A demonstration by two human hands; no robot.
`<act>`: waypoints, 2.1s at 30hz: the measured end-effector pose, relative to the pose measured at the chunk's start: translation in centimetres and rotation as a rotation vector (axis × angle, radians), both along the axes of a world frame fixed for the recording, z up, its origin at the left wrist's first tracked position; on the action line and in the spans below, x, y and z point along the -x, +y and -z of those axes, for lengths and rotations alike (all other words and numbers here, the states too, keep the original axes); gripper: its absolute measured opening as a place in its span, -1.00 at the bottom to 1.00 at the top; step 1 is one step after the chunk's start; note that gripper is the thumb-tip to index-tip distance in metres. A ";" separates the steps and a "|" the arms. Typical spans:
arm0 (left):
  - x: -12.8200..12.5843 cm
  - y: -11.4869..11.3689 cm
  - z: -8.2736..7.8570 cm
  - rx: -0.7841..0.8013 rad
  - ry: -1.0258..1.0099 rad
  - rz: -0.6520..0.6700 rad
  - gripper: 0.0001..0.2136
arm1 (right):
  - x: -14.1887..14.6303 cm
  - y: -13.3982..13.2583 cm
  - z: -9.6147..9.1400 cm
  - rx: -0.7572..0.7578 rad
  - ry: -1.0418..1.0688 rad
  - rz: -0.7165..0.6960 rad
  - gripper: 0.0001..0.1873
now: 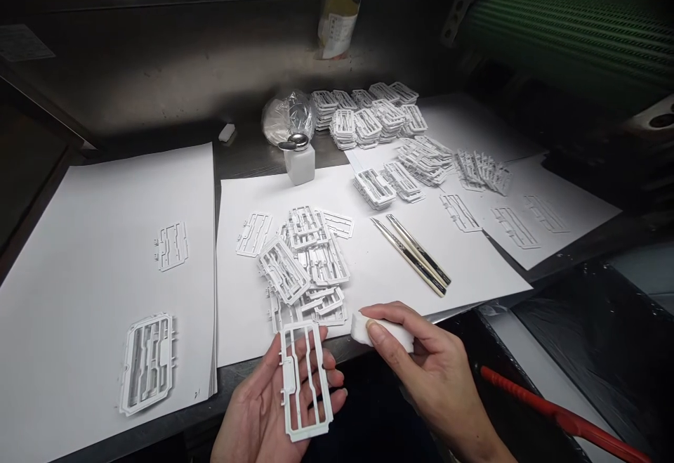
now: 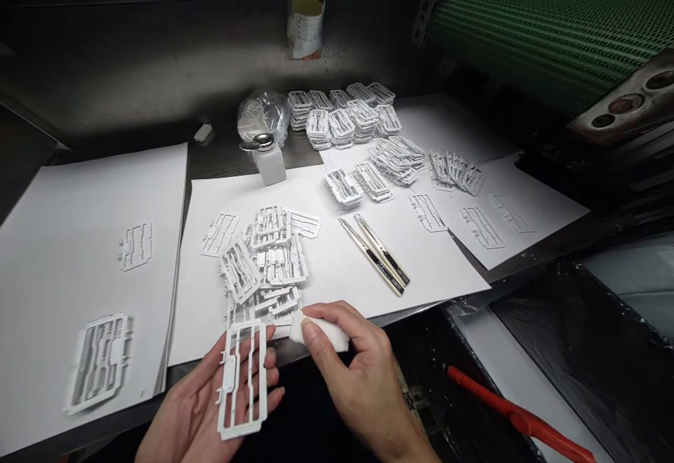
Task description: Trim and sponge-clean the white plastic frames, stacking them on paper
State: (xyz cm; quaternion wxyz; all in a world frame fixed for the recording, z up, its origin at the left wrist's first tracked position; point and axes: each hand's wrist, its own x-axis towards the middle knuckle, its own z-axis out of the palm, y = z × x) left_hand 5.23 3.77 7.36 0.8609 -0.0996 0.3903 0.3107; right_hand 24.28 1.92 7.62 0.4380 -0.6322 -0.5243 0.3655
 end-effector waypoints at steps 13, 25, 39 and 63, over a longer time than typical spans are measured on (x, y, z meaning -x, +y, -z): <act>0.1 0.0 0.1 -0.028 -0.006 -0.027 -0.60 | 0.5 -0.2 0.1 -0.080 0.029 -0.049 -0.88; -0.1 -0.5 0.1 -0.116 0.151 -0.076 -0.65 | 1.6 -1.7 -0.1 -0.296 -0.109 -0.485 -0.79; -1.4 -0.3 -2.3 -0.061 0.465 -0.046 -0.75 | 2.2 -0.9 0.1 -0.472 -0.261 -0.515 -0.80; -0.6 0.3 -2.6 -0.018 0.442 -0.040 -0.74 | 0.8 -0.2 -0.5 -0.167 -0.003 -0.461 -0.79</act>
